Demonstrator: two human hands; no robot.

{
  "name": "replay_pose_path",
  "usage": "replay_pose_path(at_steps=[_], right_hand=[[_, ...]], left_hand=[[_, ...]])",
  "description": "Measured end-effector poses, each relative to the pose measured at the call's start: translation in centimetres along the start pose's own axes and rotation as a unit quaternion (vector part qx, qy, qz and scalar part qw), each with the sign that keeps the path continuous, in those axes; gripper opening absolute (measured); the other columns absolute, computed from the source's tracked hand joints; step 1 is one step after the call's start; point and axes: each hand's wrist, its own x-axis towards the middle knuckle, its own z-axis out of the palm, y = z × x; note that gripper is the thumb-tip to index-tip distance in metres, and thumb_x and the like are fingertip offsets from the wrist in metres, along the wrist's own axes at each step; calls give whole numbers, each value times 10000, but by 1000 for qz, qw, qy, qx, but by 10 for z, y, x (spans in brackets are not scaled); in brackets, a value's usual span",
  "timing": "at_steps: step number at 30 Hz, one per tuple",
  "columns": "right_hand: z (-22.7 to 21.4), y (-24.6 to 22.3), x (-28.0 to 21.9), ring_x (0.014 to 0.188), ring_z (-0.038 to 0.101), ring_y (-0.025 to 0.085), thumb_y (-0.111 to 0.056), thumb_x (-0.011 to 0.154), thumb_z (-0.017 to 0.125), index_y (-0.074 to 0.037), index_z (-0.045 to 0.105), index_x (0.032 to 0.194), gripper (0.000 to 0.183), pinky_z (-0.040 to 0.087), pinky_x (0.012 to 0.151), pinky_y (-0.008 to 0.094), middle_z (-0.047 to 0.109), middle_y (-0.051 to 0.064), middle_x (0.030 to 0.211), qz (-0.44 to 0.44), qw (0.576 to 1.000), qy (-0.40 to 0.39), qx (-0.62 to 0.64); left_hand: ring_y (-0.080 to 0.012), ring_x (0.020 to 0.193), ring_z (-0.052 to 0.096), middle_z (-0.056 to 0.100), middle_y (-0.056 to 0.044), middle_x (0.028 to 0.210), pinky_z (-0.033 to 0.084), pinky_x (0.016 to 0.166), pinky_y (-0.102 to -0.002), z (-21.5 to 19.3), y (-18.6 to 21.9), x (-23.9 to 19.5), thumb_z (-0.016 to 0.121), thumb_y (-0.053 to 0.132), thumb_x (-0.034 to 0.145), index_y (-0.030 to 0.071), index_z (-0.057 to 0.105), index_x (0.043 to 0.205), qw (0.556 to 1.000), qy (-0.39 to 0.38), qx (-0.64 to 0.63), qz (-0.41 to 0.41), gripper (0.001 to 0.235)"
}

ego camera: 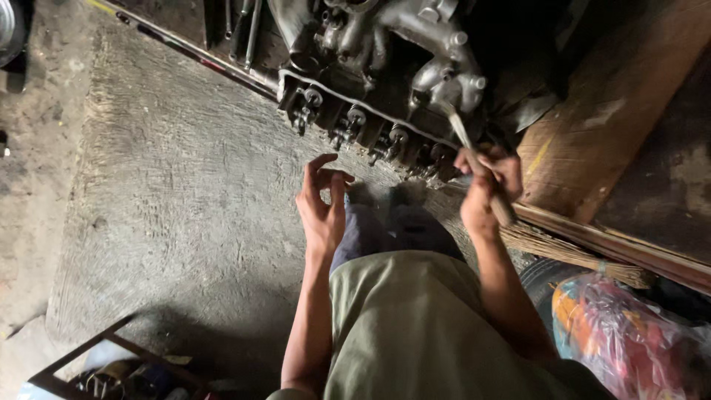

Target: The person uses a wrench to loosen bolts on a disassembled engine block, then scrubs the surface with a wire brush. The person repeatedly scrubs the same area of the engine block with the brush.

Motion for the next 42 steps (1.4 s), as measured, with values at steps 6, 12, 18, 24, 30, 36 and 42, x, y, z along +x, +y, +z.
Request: replay_pose_path(at_steps=[6,12,18,24,30,36,42], right_hand=[[24,14,7,730,528,104,-59,980,508,23,540,1097,146,464,485,239,604,58,939,204,957,-91,183],[63,-8,40,766,607,176,44,999,524,24,536,951,53,487,572,322,651,134,944,-108,969,-89,-203],[37,-39,30,850,620,208,91,1023,507,2,453,993,108,545,719,327,608,149,1000,1,991,-60,-119],[35,-28,41,791,637,214,100,1044,501,-3,469,1041,108,540,710,325,584,141,965,-36,993,-51,-105],[47,2,24,830,675,209,69,991,487,-27,527,1031,111,583,683,328,673,149,973,-57,991,-23,-120],[17,-20,41,776,679,158,39,1033,459,-62,478,1014,105,556,718,307,719,96,897,50,997,16,-61],[49,-14,33,739,637,188,74,1048,522,-33,488,910,178,538,630,314,681,158,931,17,996,-25,-88]], left_hand=[[-180,809,756,776,-100,890,594,741,-317,0,-2,-2,532,70,1014,39,598,1298,999,-20,7,-34,294],[-167,875,769,781,-97,945,611,829,-315,-6,-5,-2,507,78,1032,39,589,1307,1000,8,-26,-16,290],[-170,819,758,784,-101,895,601,812,-322,-17,-14,-8,536,96,1012,39,619,1280,997,31,-10,-63,286],[-187,838,753,769,-123,899,594,799,-351,-14,-20,-6,547,81,1030,25,595,1295,1000,12,-8,-18,275],[-168,687,735,783,-113,873,598,628,-335,-1,-15,16,527,106,1026,40,594,1289,999,-33,1,-24,280],[-192,826,774,781,-124,928,626,757,-336,1,-11,20,527,86,1037,29,586,1315,999,-41,-11,13,289],[-189,827,782,787,-115,917,640,764,-334,0,-22,13,526,72,1024,39,590,1307,999,-44,-20,-11,292]])
